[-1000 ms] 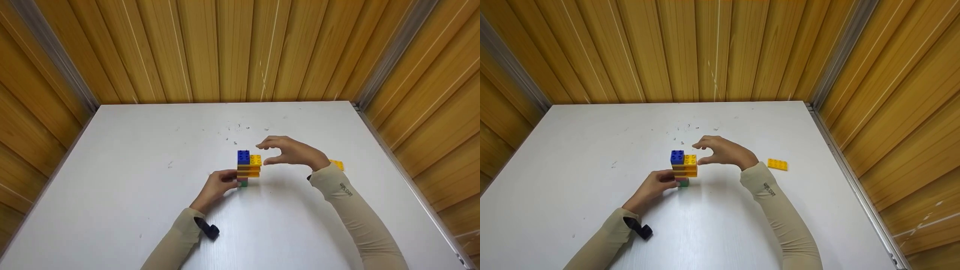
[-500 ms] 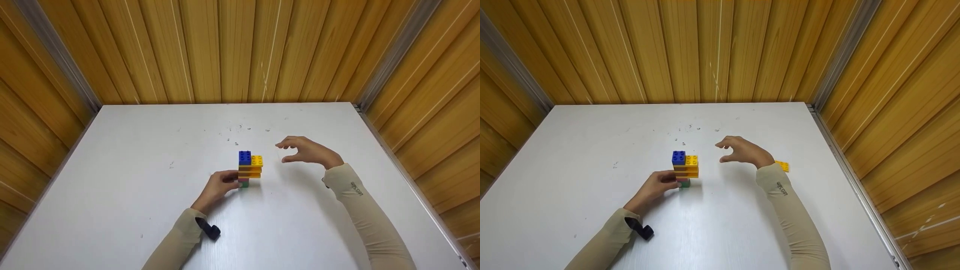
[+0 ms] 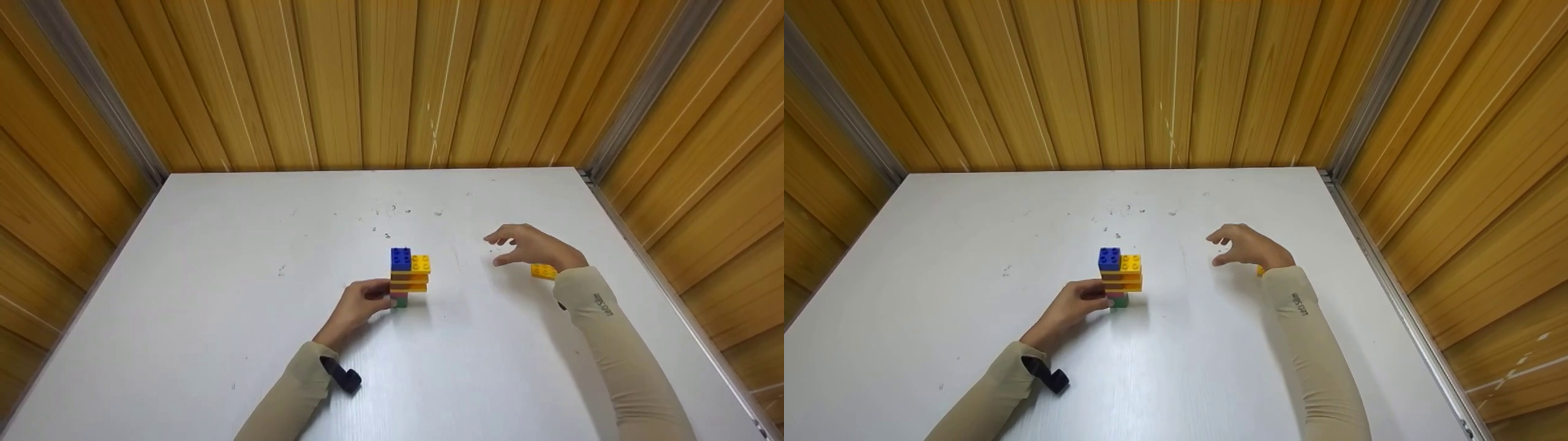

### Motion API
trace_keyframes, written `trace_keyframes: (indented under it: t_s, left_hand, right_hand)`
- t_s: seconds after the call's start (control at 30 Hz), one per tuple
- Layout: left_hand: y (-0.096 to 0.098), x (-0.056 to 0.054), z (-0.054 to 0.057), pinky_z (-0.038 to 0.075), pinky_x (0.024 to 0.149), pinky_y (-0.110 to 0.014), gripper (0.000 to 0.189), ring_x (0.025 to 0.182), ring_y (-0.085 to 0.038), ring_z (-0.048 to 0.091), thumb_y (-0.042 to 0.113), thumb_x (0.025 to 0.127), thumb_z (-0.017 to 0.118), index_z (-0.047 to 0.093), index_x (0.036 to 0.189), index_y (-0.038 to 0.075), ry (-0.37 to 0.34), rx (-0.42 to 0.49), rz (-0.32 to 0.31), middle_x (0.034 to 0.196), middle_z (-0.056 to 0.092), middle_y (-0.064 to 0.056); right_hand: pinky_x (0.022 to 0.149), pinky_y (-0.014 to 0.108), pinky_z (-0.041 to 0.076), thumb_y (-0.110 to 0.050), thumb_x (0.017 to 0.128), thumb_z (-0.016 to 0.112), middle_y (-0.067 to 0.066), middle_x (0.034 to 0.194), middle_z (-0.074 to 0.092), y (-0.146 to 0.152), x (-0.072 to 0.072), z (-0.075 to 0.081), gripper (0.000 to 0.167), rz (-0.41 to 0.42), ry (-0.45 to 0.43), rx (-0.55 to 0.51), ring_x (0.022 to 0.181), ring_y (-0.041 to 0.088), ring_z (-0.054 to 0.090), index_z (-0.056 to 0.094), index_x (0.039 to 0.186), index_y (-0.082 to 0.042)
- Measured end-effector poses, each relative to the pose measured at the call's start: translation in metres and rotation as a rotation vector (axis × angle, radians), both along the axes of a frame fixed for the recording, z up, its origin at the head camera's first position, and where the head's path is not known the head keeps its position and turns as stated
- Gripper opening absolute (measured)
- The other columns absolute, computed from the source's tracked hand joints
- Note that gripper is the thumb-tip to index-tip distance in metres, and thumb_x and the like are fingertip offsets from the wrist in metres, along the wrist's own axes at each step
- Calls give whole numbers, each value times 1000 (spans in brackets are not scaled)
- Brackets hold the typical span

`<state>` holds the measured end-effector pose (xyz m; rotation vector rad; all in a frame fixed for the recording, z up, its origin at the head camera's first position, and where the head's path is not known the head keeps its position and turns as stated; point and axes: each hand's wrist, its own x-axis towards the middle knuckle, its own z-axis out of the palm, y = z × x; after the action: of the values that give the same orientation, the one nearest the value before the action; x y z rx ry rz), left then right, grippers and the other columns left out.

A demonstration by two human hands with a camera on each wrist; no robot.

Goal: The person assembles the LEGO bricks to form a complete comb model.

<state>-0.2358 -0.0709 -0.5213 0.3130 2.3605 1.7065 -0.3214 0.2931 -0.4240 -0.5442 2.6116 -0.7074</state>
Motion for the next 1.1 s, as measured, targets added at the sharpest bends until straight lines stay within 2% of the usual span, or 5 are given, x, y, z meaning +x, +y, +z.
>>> trace_keyframes:
  t_s: [0.4,0.63,0.9,1.1]
  left_hand:
    - [-1,0,-1,48,101,-39,43,112,-24,62,14,85,71,62,127,8,9,-5,-4,122,67,-10]
    - [0,0,-2,48,102,-39,43,114,-22,62,16,86,71,62,128,9,10,4,-14,122,67,-9]
    - [0,-1,-3,46,103,-41,43,114,-23,62,17,86,70,62,128,9,8,7,-15,122,67,-9]
    - [-1,-2,-3,46,103,-40,43,114,-22,62,17,86,70,62,128,10,-9,2,-10,122,67,-7]
  right_hand:
    - [104,61,37,-29,87,71,20,133,54,38,1,-11,56,-80,-24,95,123,40,46,53,136,-8]
    - [100,61,39,-29,86,72,23,130,54,58,6,-15,58,-85,-35,135,121,42,47,53,135,-4]
    - [95,54,45,-24,83,74,22,125,57,76,9,-23,54,-137,-67,153,112,36,53,57,129,-2]
    - [96,55,45,-19,84,73,23,124,56,80,7,-29,46,-162,-87,145,110,36,53,58,123,-2]
